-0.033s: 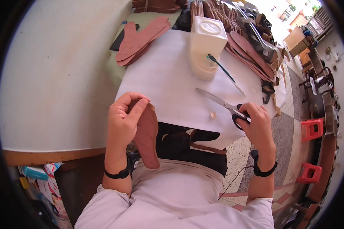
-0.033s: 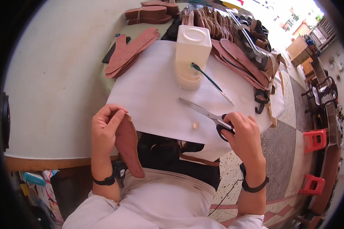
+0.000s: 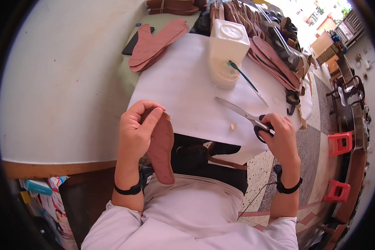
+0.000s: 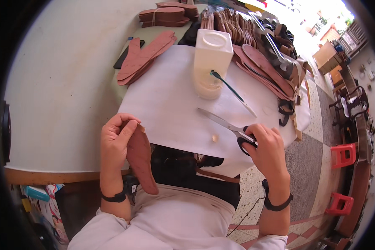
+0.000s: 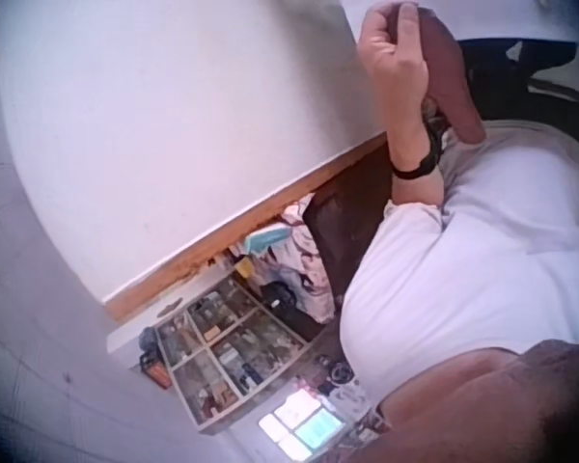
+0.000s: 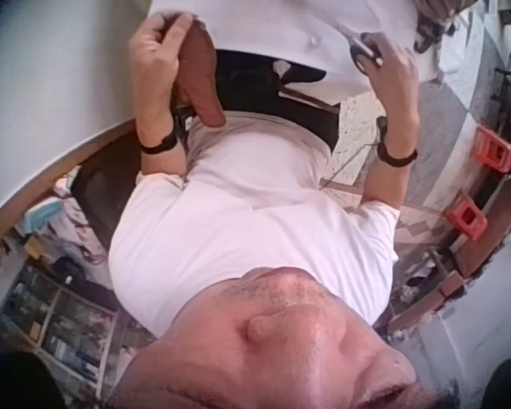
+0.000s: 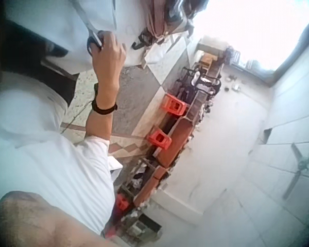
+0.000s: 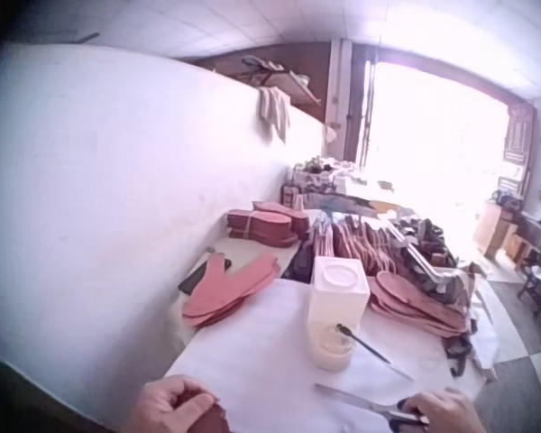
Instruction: The recorder applies glue to shoe insole components using a brush and trims them with scissors.
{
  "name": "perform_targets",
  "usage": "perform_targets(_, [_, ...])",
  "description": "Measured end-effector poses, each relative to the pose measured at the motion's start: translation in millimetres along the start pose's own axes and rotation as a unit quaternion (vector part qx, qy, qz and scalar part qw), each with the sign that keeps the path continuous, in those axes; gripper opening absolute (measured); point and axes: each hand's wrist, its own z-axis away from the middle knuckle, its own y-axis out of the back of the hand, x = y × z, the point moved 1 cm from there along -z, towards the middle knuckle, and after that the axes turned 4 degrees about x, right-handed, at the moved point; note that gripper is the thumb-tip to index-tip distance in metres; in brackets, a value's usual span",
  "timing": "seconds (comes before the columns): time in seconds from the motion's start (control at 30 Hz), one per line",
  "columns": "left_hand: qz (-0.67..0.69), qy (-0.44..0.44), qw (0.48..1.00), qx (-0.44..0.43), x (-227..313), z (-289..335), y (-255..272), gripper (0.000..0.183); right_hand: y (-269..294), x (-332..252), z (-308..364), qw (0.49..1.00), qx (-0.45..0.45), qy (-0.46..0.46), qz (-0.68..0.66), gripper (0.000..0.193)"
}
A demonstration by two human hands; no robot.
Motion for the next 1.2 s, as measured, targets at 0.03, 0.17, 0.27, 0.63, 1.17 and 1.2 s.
perform_targets(0.03, [0.011,-0.005,1.000,0.000,1,0,1,0.010,0,2,0,1.000,-0.001,-0.015,-0.011,0.036])
perform_targets(0.17, [0.032,-0.007,0.999,0.017,6,0,5,0.011,1,11,3,0.996,0.019,-0.068,-0.046,0.036])
perform_targets(0.27, [0.020,-0.009,0.999,0.038,3,-1,1,0.011,0,23,9,0.995,0.025,-0.089,-0.047,0.035])
perform_targets(0.63, [0.005,-0.030,0.999,-0.023,17,3,-21,0.010,17,-6,9,0.997,0.077,-0.009,0.015,0.023])
perform_targets(1.17, [-0.119,-0.146,0.980,-0.056,26,22,-48,0.006,-38,-121,-23,0.927,0.094,-0.011,-0.362,0.012])
perform_targets(1.2, [-0.118,-0.147,0.980,-0.056,25,23,-46,0.005,-41,-121,-22,0.926,0.085,-0.013,-0.369,0.012])
